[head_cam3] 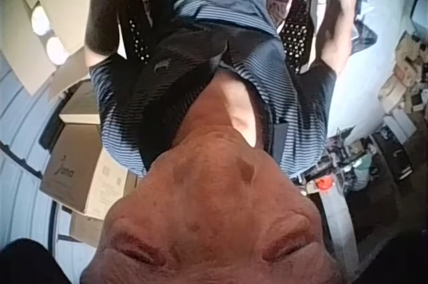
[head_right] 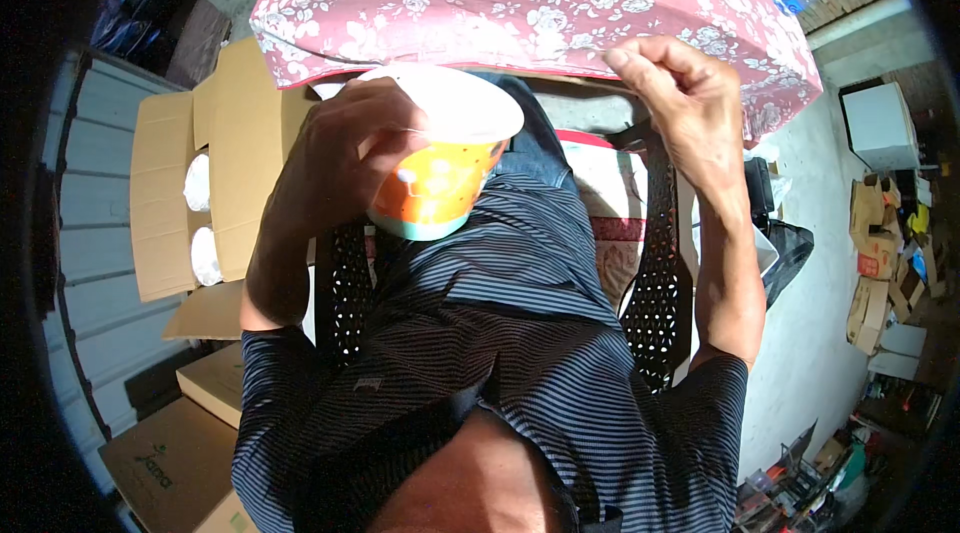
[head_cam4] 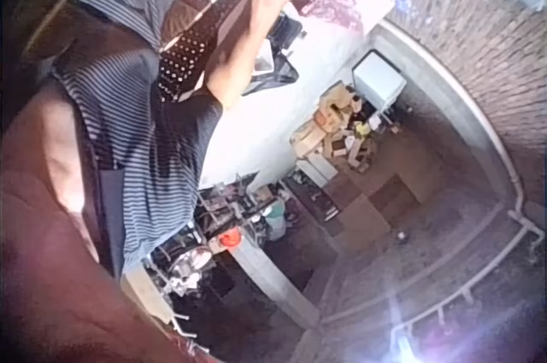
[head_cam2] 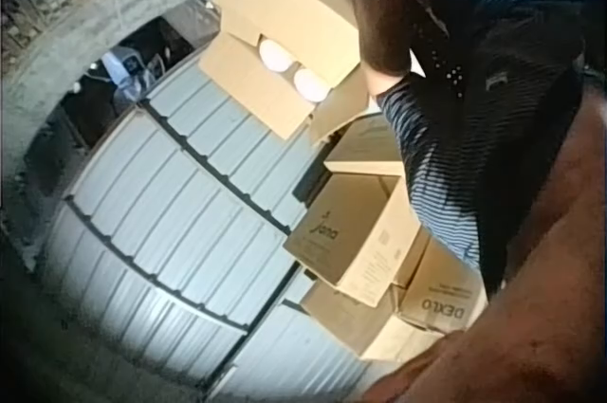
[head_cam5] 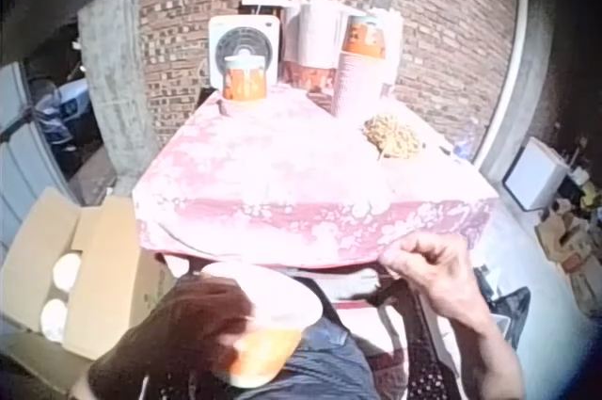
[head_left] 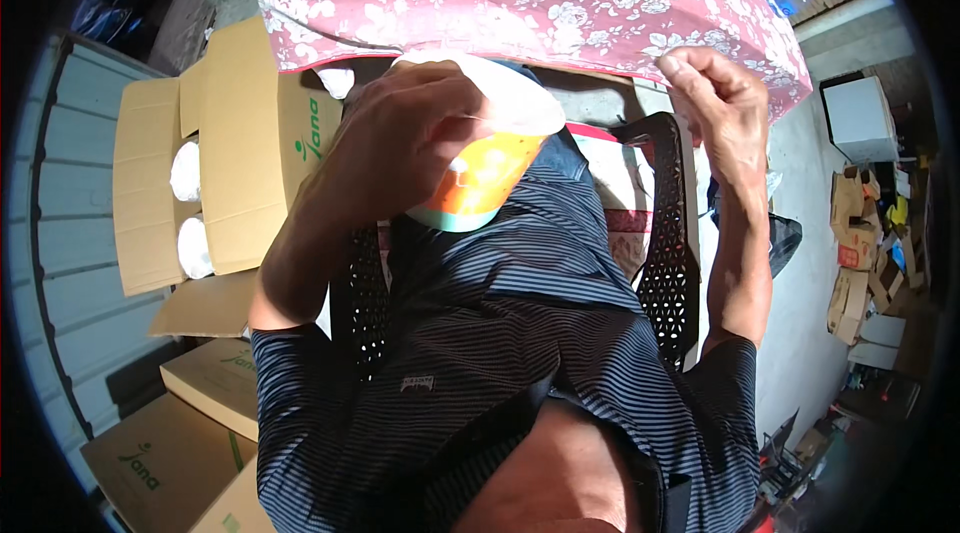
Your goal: Threading string through paper cups and organizing them on a table.
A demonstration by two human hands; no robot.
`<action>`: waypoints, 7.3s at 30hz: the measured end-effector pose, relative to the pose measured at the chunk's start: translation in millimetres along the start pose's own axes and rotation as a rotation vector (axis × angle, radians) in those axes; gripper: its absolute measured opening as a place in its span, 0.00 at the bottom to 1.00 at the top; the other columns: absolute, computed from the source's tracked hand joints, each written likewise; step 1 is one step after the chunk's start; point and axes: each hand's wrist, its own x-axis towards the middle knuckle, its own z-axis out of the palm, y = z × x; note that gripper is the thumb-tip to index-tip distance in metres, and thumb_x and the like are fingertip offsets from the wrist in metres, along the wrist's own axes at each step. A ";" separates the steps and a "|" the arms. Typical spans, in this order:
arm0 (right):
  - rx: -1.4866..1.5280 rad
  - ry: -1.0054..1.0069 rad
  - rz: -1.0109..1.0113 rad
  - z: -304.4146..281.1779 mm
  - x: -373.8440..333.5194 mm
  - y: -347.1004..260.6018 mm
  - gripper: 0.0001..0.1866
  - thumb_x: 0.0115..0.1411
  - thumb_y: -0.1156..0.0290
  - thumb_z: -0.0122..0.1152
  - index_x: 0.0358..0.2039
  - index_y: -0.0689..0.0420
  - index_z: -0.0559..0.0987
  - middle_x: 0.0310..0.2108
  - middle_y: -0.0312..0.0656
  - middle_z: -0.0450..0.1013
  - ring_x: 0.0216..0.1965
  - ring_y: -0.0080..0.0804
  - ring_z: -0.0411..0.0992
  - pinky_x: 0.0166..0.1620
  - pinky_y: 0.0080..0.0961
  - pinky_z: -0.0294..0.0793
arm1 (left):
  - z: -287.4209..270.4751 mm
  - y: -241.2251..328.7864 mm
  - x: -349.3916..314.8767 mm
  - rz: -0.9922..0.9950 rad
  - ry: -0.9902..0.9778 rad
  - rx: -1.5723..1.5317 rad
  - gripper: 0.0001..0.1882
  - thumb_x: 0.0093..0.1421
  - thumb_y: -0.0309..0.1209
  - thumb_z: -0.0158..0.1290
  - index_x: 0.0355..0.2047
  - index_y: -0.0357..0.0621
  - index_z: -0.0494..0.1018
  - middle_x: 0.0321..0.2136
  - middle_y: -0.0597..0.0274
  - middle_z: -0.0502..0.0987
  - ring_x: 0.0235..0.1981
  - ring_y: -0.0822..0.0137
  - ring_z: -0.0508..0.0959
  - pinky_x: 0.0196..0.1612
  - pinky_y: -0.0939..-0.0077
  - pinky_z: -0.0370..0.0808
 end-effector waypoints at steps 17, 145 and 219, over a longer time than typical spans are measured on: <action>0.030 -0.124 -0.175 66.5 -49.0 7.3 0.04 0.62 0.77 0.72 0.36 0.64 0.87 0.23 0.26 0.73 0.24 0.10 0.63 0.27 0.13 0.59 | 0.5 -4.4 -15.1 -0.209 0.060 -0.350 0.04 0.64 0.22 0.57 0.39 0.36 0.79 0.33 0.55 0.83 0.37 0.60 0.84 0.42 0.69 0.79; -0.243 -0.284 -0.623 75.0 -33.6 -9.5 0.15 0.51 0.73 0.79 0.40 0.59 0.88 0.22 0.38 0.68 0.22 0.27 0.67 0.26 0.30 0.66 | 25.4 -13.1 21.5 -0.153 -0.306 -0.712 0.14 0.67 0.31 0.56 0.45 0.31 0.74 0.26 0.59 0.80 0.31 0.70 0.81 0.38 0.72 0.77; 0.300 -0.345 -0.049 100.4 -57.9 0.7 0.07 0.64 0.76 0.69 0.41 0.64 0.84 0.21 0.22 0.66 0.25 0.08 0.62 0.28 0.13 0.63 | 15.3 30.2 -7.5 -0.224 0.106 -0.413 0.05 0.59 0.27 0.63 0.36 0.40 0.84 0.27 0.59 0.85 0.29 0.71 0.84 0.35 0.74 0.78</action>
